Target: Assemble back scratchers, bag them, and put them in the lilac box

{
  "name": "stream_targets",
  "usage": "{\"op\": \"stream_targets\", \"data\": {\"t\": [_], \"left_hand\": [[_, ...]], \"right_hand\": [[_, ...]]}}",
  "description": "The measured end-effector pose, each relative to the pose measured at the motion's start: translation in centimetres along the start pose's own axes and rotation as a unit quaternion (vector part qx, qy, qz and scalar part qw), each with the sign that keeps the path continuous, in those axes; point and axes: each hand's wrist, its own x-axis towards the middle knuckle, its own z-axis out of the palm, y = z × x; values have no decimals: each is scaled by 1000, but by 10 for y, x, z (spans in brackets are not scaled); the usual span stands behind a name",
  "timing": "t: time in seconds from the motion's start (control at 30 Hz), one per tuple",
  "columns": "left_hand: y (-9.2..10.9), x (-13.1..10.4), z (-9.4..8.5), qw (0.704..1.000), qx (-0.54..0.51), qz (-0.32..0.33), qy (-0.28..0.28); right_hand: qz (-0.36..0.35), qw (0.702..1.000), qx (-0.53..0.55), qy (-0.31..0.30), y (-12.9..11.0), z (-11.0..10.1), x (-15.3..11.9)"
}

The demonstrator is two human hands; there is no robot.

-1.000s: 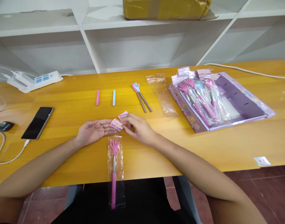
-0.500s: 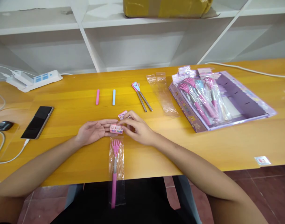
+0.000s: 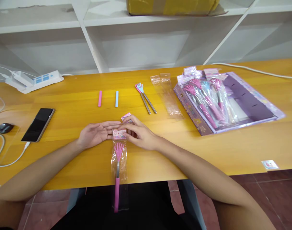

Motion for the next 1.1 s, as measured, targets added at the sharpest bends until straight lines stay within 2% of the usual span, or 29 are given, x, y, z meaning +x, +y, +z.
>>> {"op": "stream_targets", "data": {"t": [0.27,0.7,0.87,0.97,1.1], "left_hand": [[0,0,1,1000,-3,9,20],[1,0,4,1000,18,19,16],[0,2,5,999,28,21,27],[0,2,7,998,59,26,22],[0,0,8,988,155,10,17]], "right_hand": [[-7,1000,-7,29,-3,-2,2],[-17,1000,14,23,-3,-7,3],[-11,999,8,38,-4,-8,5],[-11,999,-1,44,-4,-9,5],[-11,998,-15,54,-6,-9,5]]}}
